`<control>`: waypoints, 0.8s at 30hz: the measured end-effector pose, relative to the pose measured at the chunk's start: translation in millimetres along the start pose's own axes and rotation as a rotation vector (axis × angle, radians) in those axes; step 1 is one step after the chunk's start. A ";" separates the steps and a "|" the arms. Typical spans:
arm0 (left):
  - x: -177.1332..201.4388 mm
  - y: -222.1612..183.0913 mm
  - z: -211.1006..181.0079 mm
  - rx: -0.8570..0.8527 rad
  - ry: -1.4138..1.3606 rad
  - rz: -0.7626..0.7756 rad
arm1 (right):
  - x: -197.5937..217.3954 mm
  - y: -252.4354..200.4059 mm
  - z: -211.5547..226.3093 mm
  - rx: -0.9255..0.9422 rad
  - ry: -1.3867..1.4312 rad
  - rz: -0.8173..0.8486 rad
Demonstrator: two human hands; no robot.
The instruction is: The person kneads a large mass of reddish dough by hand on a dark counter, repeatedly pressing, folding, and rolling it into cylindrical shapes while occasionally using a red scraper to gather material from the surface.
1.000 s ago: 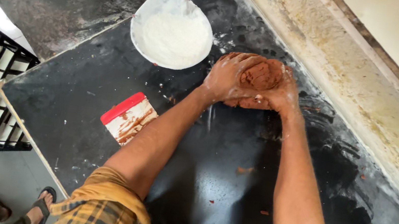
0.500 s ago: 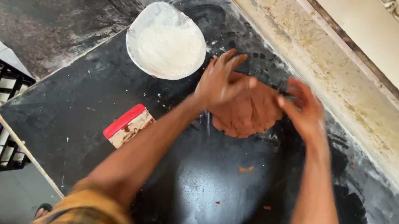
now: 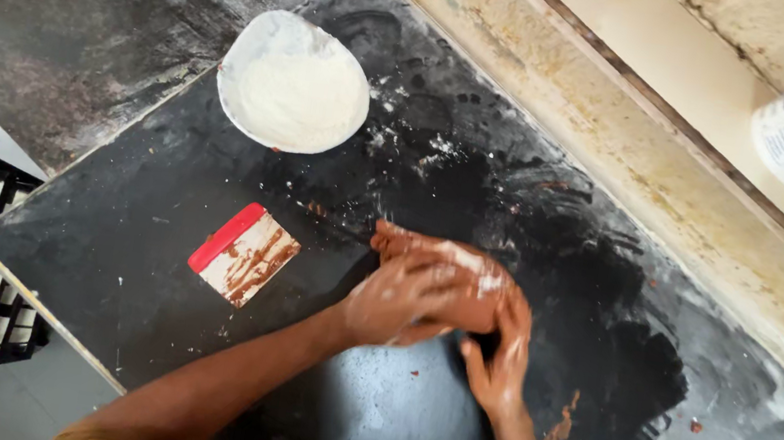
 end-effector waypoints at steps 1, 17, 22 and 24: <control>3.3 -5.9 -11.5 -0.098 0.031 0.064 | 16.5 -7.8 4.8 0.019 -0.064 0.063; -25.7 -24.7 -23.4 0.382 -0.284 -0.009 | 11.4 -12.9 3.9 -0.249 -0.020 0.282; -6.5 -41.5 -106.8 0.310 -0.150 0.125 | 66.0 -29.2 66.7 -0.033 -0.147 0.376; -13.9 -30.3 -116.6 0.342 0.085 0.287 | 50.9 -34.2 75.2 0.030 -0.389 0.482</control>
Point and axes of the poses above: each hand's wrist, its own y-axis towards the middle knuckle, its own x-axis out of the back of the hand, z = x × y, the point moved 4 cm from there along y, towards the middle knuckle, and after that the axes turned 14 degrees about -y, right-handed, at the moved point
